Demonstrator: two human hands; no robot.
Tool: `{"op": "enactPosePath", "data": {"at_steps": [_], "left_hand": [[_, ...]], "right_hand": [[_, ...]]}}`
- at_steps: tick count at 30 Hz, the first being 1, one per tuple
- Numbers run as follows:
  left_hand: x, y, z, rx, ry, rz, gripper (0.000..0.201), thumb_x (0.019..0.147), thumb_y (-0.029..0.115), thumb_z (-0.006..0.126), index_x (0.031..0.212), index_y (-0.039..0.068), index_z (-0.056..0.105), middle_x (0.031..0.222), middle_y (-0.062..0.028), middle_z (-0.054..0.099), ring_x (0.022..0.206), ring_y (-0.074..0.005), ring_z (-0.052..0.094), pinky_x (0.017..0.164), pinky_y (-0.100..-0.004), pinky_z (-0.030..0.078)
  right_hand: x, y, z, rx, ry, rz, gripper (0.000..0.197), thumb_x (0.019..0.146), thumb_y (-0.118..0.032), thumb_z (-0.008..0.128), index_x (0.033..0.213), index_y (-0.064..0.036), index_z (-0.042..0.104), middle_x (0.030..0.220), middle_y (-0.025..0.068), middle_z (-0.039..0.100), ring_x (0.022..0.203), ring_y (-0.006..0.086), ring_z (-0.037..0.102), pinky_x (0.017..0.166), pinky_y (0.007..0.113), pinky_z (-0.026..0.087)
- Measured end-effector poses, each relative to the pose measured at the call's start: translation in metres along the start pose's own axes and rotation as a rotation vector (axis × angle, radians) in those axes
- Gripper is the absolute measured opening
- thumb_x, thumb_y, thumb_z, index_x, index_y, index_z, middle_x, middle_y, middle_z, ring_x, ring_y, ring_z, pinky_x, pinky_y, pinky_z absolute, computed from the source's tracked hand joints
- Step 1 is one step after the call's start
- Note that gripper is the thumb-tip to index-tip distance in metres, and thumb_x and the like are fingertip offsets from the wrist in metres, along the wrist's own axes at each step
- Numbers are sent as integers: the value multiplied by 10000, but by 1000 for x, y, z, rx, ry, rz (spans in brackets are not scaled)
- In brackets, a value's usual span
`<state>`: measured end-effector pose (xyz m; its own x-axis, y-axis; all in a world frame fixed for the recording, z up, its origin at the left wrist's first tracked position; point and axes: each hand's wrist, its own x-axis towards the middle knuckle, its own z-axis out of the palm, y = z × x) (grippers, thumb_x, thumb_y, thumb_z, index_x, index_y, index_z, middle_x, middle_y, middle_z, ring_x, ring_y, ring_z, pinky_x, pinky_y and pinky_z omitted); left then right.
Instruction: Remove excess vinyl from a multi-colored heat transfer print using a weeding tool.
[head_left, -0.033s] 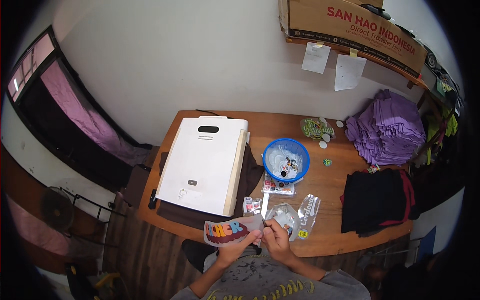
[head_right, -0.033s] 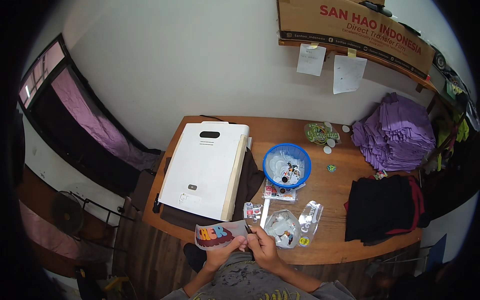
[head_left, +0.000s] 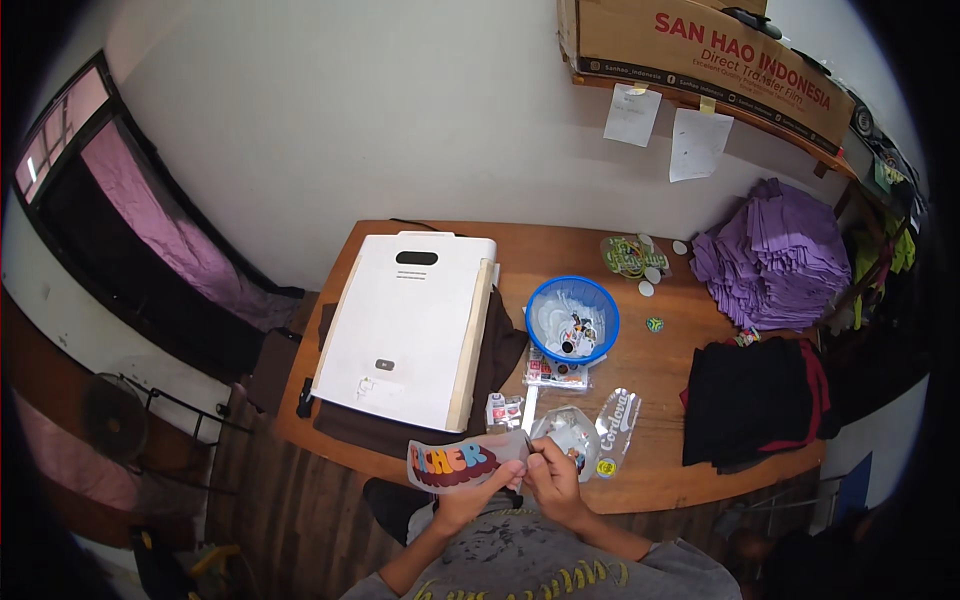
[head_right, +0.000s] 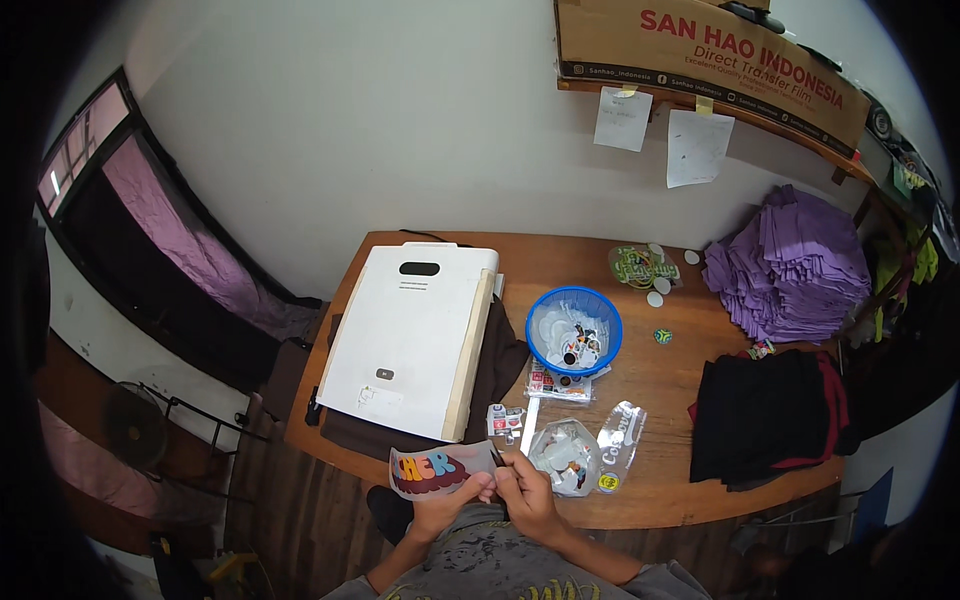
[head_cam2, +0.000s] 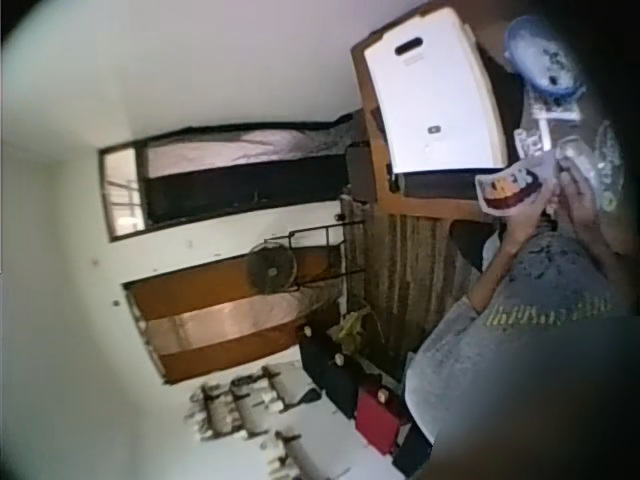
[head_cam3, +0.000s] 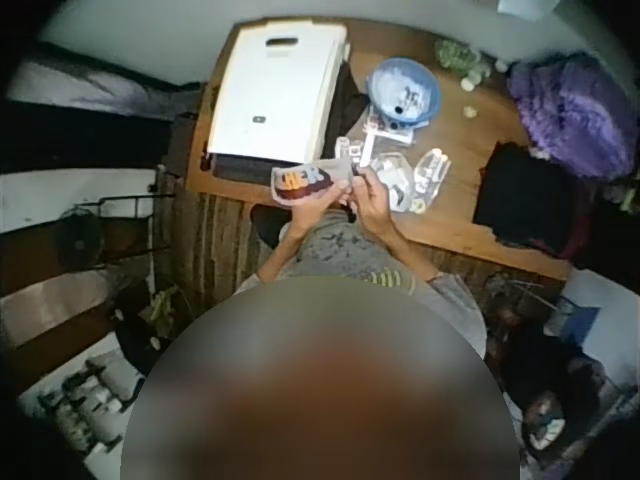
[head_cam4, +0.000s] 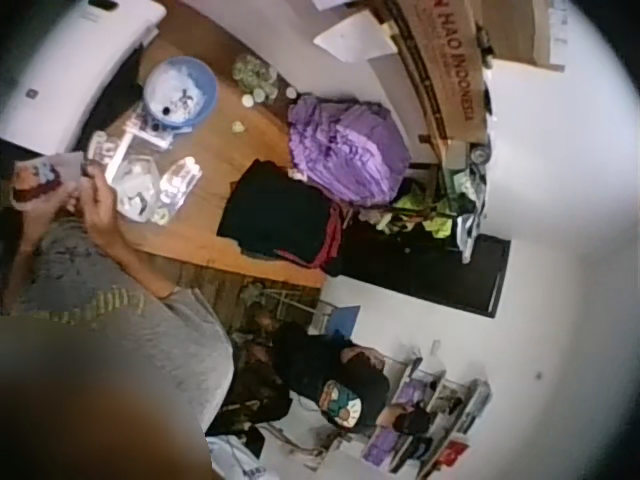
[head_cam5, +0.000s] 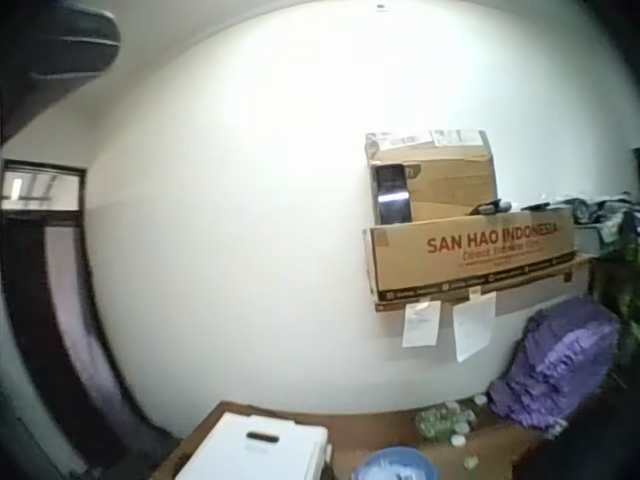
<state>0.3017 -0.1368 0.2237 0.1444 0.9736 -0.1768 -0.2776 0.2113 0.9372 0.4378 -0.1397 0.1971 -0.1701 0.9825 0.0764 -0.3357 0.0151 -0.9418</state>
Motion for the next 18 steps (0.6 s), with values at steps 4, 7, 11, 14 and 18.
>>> {"op": "enactPosePath", "data": {"at_steps": [4, 7, 11, 14, 18], "left_hand": [[-1, -3, 0, -29, 14, -7, 166, 791, 0, 581, 939, -50, 527, 760, -86, 598, 646, -117, 581, 574, -210, 495], [0, -2, 3, -39, 8, 4, 217, 787, 0, 588, 986, -45, 513, 776, -82, 601, 665, -107, 581, 587, -199, 489], [1, 0, 4, -45, -8, 30, 264, 783, 3, 596, 1026, -41, 502, 793, -80, 604, 689, -97, 582, 602, -189, 485], [1, -3, 3, -39, -20, -9, 260, 782, 5, 597, 1020, -39, 502, 798, -81, 603, 692, -98, 586, 601, -190, 487], [0, -4, 1, -15, -37, 11, 257, 778, 6, 603, 1010, -37, 504, 803, -82, 602, 689, -99, 589, 596, -191, 489]], "right_hand": [[0, 3, 1, 32, 16, 5, 150, 898, -85, 400, 941, 39, 473, 675, 10, 526, 617, 30, 452, 534, 179, 380], [0, 2, 0, -1, 22, -19, 159, 900, -91, 399, 946, 42, 473, 687, 15, 527, 621, 31, 453, 537, 181, 382], [-1, 3, 1, 30, 37, -20, 177, 903, -101, 395, 960, 47, 476, 702, 17, 529, 629, 34, 463, 553, 181, 395], [0, 4, 0, 61, 41, -20, 187, 905, -109, 393, 965, 46, 478, 709, 17, 533, 631, 37, 468, 564, 181, 403], [0, 2, 0, 42, 39, -19, 198, 907, -123, 393, 964, 44, 483, 717, 19, 540, 635, 36, 471, 568, 181, 405]]}}
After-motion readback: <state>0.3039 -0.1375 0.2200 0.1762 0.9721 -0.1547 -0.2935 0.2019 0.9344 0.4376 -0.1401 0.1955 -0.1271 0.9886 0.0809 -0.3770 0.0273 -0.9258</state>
